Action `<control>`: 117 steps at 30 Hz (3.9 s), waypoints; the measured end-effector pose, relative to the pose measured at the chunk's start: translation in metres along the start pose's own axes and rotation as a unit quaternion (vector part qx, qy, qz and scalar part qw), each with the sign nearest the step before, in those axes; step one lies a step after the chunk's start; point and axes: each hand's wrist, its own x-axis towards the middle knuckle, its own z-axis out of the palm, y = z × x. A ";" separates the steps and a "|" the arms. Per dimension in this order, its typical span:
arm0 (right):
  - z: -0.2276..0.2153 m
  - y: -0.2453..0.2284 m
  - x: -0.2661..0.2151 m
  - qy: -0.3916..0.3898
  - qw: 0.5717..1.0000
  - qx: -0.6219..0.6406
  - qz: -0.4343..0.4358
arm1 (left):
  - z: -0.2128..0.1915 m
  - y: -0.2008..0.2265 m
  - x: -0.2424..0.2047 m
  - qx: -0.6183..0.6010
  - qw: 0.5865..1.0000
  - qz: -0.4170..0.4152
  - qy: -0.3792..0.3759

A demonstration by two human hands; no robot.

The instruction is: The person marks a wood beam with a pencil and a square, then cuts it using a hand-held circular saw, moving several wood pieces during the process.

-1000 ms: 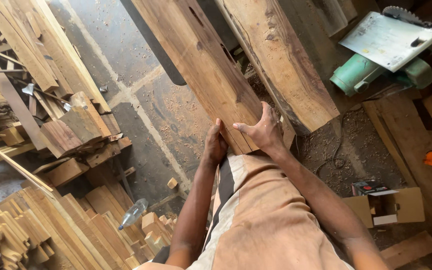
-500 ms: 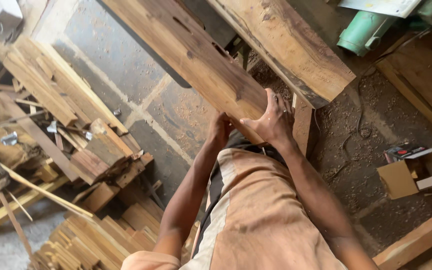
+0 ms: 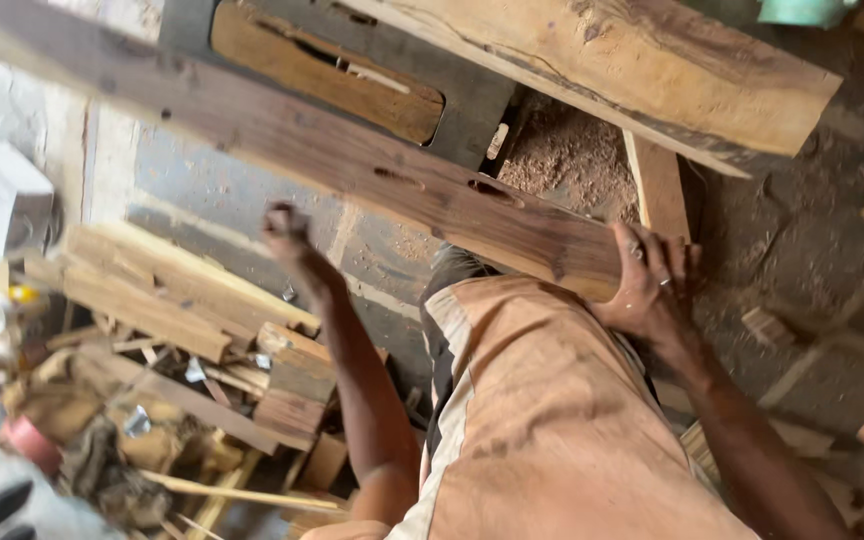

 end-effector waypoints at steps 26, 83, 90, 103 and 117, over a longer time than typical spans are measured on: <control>0.012 0.044 0.053 0.140 0.518 0.663 0.522 | 0.111 0.120 0.158 0.045 0.998 0.013 -0.037; 0.147 0.087 0.036 0.298 0.724 0.361 0.508 | 0.007 0.084 0.402 0.085 -0.990 -0.109 0.002; 0.060 0.047 0.049 0.487 0.771 0.208 0.353 | 0.047 0.134 0.300 -0.325 -0.854 -0.398 -0.084; -0.097 -0.280 0.445 0.215 0.925 0.206 -0.236 | 0.226 0.242 0.364 -0.387 -0.763 -0.504 0.115; 0.033 -0.434 0.789 0.075 0.958 -0.195 -0.194 | 0.209 0.255 0.351 -0.282 -0.858 -0.417 0.106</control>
